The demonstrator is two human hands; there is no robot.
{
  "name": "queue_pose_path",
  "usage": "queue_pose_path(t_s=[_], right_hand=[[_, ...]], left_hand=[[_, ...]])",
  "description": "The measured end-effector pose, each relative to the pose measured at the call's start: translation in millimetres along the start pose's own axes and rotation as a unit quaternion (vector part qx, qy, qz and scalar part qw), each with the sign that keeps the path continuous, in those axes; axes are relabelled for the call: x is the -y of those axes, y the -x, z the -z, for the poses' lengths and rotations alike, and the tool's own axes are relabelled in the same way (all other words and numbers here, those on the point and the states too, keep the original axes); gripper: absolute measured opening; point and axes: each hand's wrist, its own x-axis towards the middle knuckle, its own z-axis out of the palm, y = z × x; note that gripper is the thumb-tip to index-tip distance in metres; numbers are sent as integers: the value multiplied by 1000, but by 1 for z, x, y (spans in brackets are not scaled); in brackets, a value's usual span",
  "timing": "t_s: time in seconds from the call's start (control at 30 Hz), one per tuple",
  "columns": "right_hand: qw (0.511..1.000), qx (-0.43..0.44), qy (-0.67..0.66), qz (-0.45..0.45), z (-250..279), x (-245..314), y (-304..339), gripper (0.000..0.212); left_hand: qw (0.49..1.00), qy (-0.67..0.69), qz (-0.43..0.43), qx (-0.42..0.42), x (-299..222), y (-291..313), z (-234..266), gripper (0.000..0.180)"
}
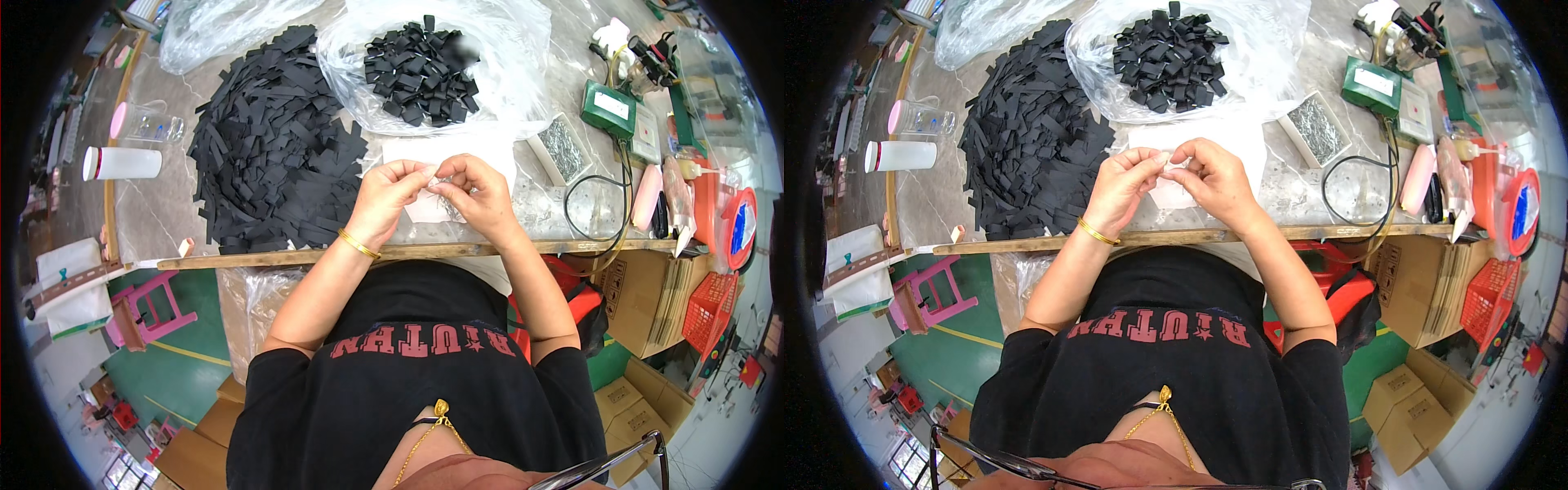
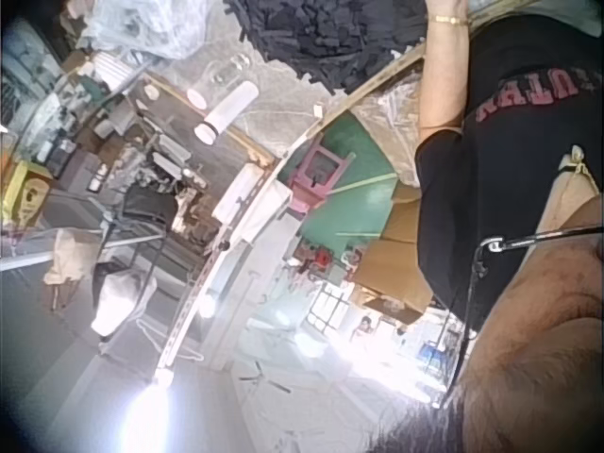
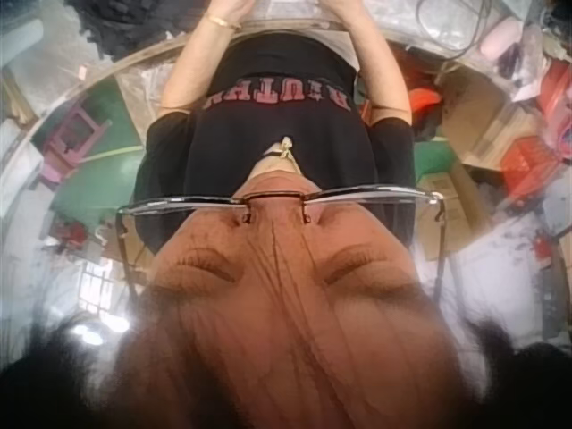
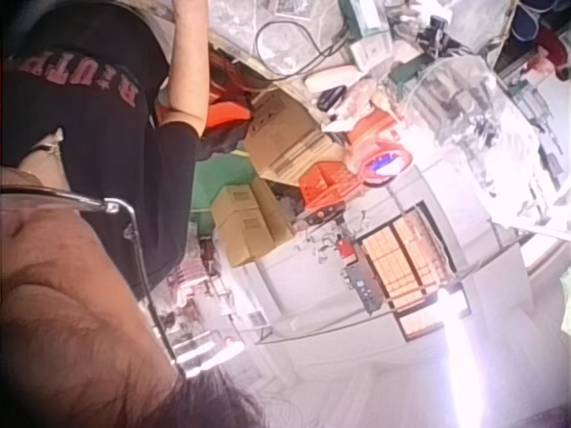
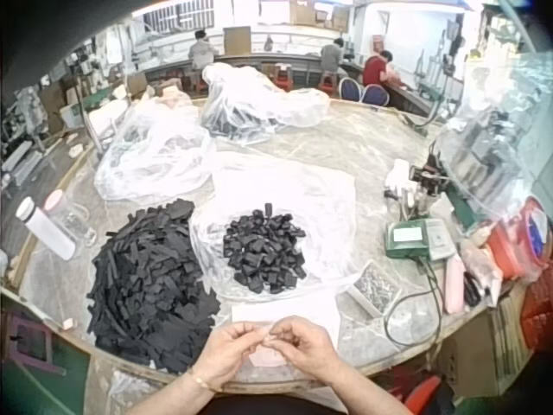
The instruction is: Assembling small black plastic components by inserting small metal pins into them.
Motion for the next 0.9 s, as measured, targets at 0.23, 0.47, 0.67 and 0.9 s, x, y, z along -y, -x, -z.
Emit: queue_pose_path(t_s=[0.23,0.47,0.67,0.9], right_hand=[[957,10,-199,-209,3,12,-2,14],[957,61,-189,-211,3,0,-2,12],[966,36,-119,-225,-2,3,1,14],[973,23,-160,-163,-20,5,-2,6]], left_hand=[[996,-45,-71,-14,10,-1,0,9],[998,-60,-30,18,3,1,15,10],[772,-578,-236,-122,-26,-30,74,19],[680,-663,-282,-135,-26,-38,83,16]])
